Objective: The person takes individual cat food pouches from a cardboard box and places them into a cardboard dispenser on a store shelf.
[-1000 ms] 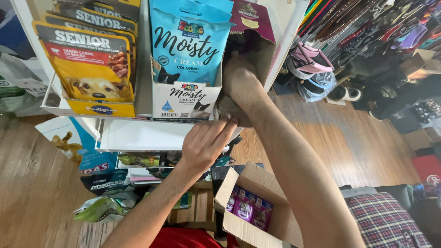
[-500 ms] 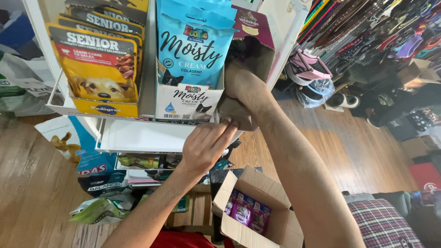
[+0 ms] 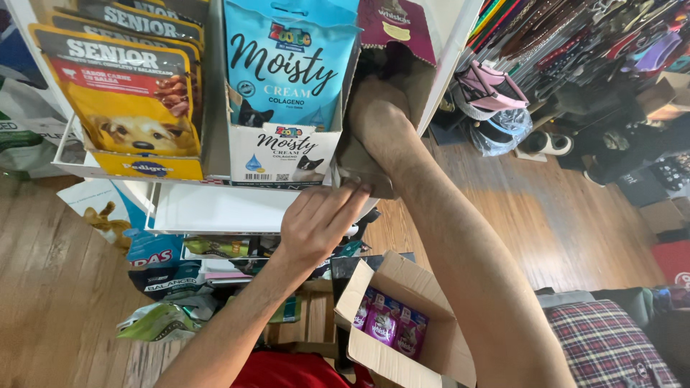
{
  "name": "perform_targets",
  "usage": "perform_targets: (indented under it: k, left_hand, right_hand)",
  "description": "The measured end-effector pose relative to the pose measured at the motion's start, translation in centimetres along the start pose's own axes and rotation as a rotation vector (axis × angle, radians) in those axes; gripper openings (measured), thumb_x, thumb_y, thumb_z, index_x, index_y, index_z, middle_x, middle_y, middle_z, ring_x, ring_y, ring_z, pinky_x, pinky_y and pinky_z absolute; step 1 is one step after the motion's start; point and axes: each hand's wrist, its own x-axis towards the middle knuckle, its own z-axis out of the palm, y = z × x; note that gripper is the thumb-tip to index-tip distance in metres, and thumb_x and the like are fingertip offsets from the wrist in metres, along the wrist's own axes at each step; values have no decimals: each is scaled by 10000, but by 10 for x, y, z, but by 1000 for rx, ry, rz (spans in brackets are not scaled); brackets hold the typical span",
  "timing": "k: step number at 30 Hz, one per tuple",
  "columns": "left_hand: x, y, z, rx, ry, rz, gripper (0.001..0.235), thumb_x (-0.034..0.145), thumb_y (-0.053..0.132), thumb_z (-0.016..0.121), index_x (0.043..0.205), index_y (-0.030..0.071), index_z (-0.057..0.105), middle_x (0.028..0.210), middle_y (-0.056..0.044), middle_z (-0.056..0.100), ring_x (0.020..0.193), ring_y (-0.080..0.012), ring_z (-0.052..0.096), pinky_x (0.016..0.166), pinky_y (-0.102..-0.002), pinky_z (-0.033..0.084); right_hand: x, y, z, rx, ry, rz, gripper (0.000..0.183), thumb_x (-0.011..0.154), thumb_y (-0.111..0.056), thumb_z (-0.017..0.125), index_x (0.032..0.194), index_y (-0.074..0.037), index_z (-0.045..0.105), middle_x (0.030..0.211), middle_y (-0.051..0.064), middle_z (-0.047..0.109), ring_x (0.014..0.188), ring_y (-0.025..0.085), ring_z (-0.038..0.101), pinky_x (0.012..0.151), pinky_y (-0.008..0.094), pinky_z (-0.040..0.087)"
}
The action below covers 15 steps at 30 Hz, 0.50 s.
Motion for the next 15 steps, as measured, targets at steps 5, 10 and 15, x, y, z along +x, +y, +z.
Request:
perform_targets:
  k: [5, 10, 15]
  left_hand:
    - [3, 0, 3, 26, 3, -2, 182, 1067, -13, 871, 1048, 167, 890, 958, -13, 815, 716, -137, 706, 722, -302, 648]
    - [-4, 0, 6, 27, 13, -8, 210, 1169, 56, 750, 1074, 162, 903, 1008, -29, 847, 704, -148, 705, 725, -305, 643]
    - [-3, -1, -2, 18, -4, -17, 258, 1187, 62, 709, 1106, 176, 925, 1039, -23, 875, 690, -135, 716, 729, -305, 654]
  right_hand:
    - [-33, -11, -25, 28, -81, 23, 487, 1151, -132, 551, 1593, 37, 666, 1424, 297, 802, 1352, 466, 783, 923, 788, 653]
    - [-118, -15, -75, -112, -84, -226, 335, 1130, -60, 558, 1335, 58, 795, 1312, 256, 827, 1254, 466, 822, 897, 722, 685]
    - [-208, 8, -93, -147, 292, -465, 177, 955, 9, 741, 955, -35, 912, 963, 153, 882, 950, 440, 892, 807, 578, 717]
